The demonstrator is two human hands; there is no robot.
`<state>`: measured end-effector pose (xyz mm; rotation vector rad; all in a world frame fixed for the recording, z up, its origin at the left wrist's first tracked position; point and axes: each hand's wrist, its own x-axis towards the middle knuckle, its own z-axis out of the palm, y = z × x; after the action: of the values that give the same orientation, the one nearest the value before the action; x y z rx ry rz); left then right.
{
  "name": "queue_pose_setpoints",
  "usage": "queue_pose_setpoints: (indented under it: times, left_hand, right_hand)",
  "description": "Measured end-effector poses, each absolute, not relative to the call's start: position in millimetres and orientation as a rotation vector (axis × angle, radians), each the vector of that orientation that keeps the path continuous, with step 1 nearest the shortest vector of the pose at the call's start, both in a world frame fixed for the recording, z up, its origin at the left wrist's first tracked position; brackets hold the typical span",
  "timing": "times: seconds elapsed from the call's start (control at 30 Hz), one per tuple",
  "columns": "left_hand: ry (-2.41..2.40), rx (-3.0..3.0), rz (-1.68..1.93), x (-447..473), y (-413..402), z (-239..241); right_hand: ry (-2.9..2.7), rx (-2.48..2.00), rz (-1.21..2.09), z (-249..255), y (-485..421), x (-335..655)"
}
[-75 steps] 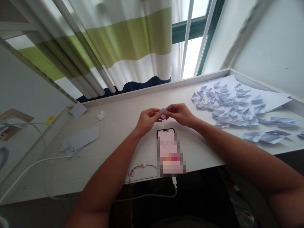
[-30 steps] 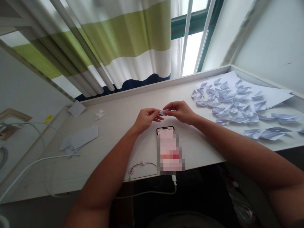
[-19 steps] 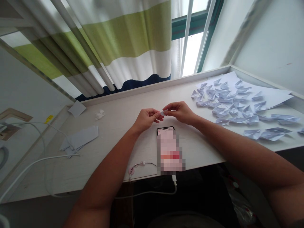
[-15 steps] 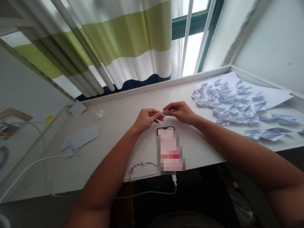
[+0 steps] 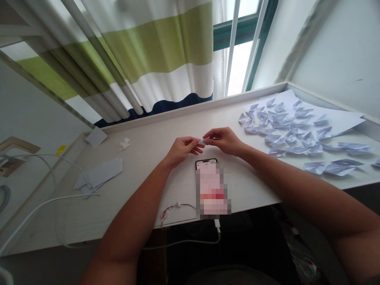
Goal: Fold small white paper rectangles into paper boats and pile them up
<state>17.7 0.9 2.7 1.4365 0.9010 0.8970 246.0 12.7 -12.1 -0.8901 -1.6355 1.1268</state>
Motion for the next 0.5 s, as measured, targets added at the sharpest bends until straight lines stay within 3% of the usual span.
queue_pose_setpoints:
  times: [0.5]
  left_hand:
    - [0.929, 1.76, 0.94, 11.7, 2.7, 2.2]
  right_hand:
    - [-1.616, -0.887, 1.113, -9.4, 9.9, 245.5]
